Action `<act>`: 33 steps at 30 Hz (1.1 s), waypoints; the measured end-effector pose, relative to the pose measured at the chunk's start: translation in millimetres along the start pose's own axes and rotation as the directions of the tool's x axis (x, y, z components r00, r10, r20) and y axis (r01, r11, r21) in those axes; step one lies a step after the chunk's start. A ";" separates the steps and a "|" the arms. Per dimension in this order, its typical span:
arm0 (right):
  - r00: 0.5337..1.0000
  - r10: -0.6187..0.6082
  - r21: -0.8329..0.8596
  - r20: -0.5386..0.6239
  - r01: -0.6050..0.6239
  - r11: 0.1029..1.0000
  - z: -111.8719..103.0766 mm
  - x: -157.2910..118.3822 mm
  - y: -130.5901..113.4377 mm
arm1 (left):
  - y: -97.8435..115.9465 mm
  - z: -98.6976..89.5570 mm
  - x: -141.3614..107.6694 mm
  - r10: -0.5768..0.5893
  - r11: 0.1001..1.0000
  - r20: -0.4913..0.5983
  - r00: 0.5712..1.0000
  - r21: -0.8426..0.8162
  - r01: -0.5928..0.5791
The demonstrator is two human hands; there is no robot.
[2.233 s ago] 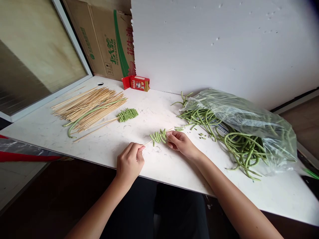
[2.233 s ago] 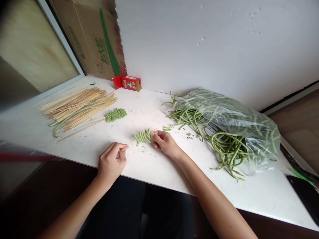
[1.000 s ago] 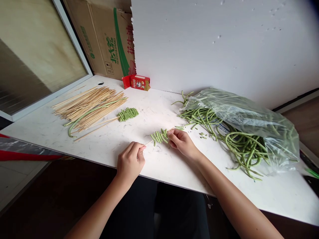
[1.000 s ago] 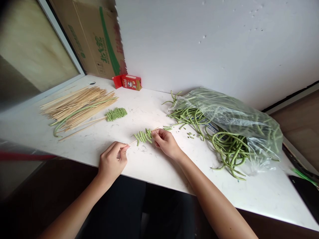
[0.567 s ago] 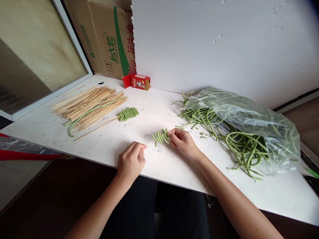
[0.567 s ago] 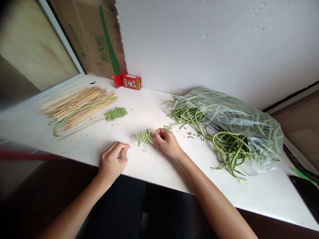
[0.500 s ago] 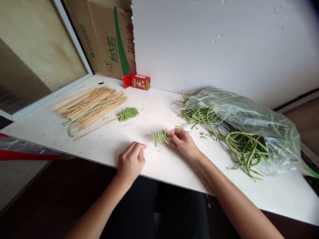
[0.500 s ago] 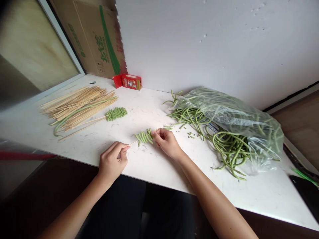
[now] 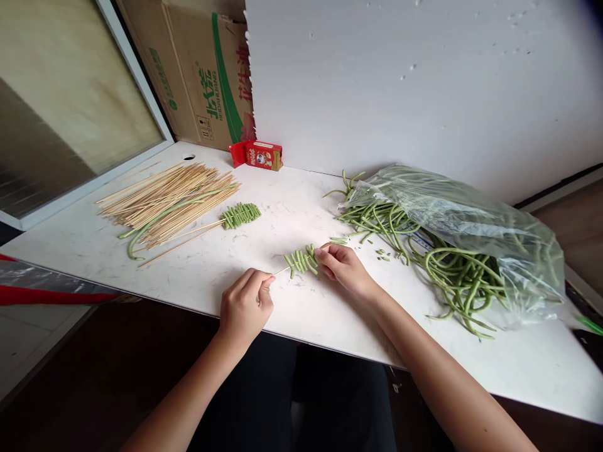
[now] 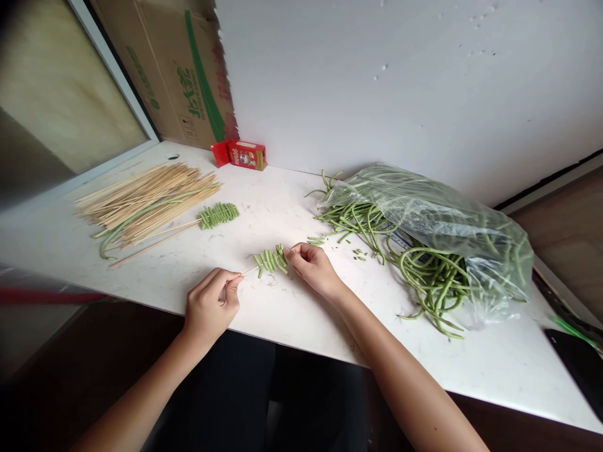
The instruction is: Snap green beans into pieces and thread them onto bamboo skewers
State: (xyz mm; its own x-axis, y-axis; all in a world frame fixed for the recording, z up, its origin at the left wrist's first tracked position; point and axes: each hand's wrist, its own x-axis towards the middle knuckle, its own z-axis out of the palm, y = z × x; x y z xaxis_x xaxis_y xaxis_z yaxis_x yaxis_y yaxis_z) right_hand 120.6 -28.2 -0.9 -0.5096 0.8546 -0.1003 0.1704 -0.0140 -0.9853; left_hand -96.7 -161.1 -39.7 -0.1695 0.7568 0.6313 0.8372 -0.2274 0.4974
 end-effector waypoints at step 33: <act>0.915 -0.397 -0.911 -0.069 0.105 0.399 -77.5 20.7 21.0 | 1.6 1.4 4.0 -0.112 0.993 0.022 0.994 0.040 0.111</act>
State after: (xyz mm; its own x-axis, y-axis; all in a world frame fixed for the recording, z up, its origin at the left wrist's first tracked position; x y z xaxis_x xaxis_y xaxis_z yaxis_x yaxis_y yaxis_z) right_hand 178.9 29.5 -13.0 -0.4762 0.8233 0.3088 0.7828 0.5569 -0.2777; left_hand -95.3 -157.6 -37.3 -0.2503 0.7908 0.5585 0.8336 -0.1174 0.5398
